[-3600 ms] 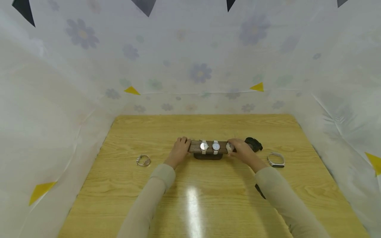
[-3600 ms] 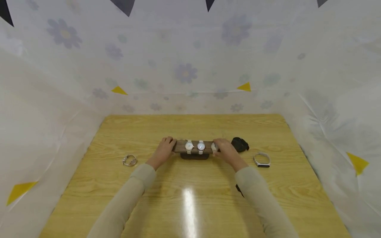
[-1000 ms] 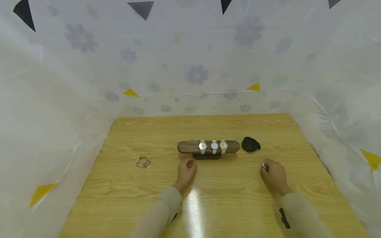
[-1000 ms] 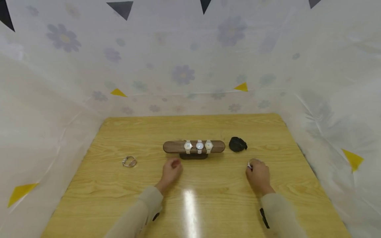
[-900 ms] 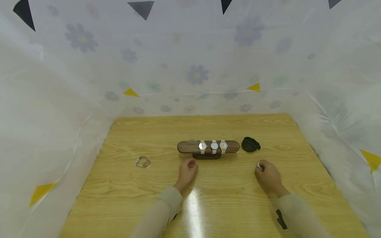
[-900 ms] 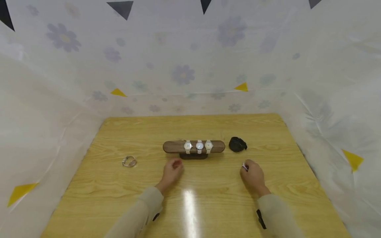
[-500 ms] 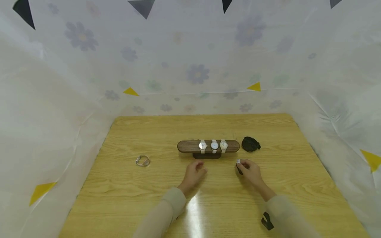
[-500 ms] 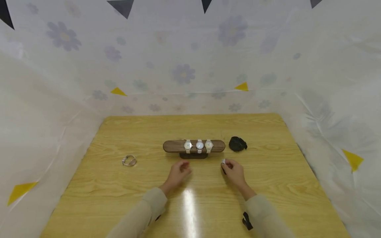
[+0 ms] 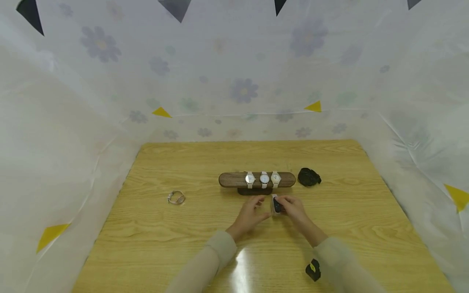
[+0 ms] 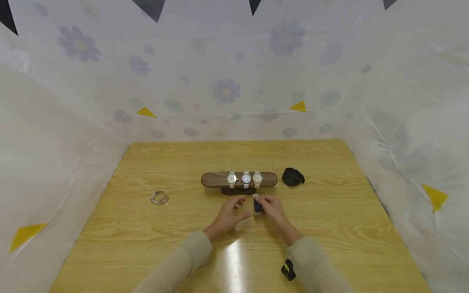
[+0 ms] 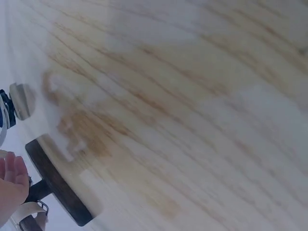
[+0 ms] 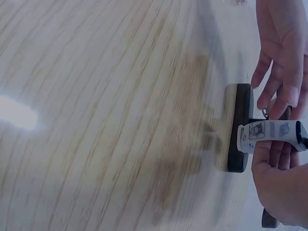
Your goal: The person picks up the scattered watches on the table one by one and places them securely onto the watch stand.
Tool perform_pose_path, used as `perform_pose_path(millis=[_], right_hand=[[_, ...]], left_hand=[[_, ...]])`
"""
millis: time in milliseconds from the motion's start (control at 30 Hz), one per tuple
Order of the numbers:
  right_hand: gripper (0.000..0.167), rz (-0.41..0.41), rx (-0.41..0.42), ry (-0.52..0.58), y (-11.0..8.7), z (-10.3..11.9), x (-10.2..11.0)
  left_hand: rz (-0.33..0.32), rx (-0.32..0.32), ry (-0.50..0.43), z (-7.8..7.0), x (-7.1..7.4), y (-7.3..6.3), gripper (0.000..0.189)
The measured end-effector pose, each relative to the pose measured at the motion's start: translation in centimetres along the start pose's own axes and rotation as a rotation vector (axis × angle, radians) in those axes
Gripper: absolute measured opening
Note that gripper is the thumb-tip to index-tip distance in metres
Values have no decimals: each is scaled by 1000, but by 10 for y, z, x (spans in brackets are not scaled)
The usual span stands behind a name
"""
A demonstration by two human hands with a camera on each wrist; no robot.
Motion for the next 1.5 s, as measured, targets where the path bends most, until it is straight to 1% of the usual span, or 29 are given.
perform_pose_path(millis=[67,167,267,367,467,567,667,800,933,1033,1200,1300,1367,1400,1433,1500], right_hand=[[38,40,24,0,0,4,-7],[34,117,56,10,-1,8,-16],[28,222,103,8,-2,12,-24],[26,303,158,-50,-3,16,-29],[27,338,217,-149,-4,21,-29],[30,351,271,-207,-3,25,-27],[30,365,310,-197,-1,29,-26],[28,385,331,-176,2,31,-25],[25,425,360,-212,2,34,-28],[23,456,392,-256,1,38,-31],[19,511,437,-296,-2,43,-34],[18,552,444,-305,-4,45,-36],[18,572,449,-307,-5,46,-37],[19,578,450,-306,-5,46,-37],[20,580,453,-310,-5,47,-37],[24,567,449,-310,-5,47,-34]], left_hand=[[3,-8,15,-4,0,0,59],[12,-18,6,-8,1,0,49],[52,-16,-32,-10,3,1,39],[105,3,-68,-9,4,2,36],[146,64,-105,-6,6,2,34],[143,125,-118,-2,9,1,32],[112,170,-145,0,11,0,31],[65,217,-213,1,11,-1,31],[44,295,-252,5,11,-1,32],[66,379,-306,9,9,-2,34],[131,500,-429,13,3,-4,36],[138,571,-475,17,1,-8,36],[128,607,-499,19,1,-9,35],[124,623,-511,19,0,-10,35],[124,621,-519,19,0,-10,35],[125,595,-528,19,-1,-9,36]])
Point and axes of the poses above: each hand's wrist, its own y-axis towards the middle knuckle, its own x-axis out of the back of the hand, z = x × y, the point moved 8 cm from there along y, towards the middle knuckle, and after that the axes turned 15 degrees about -y, right-handed, at the moved point
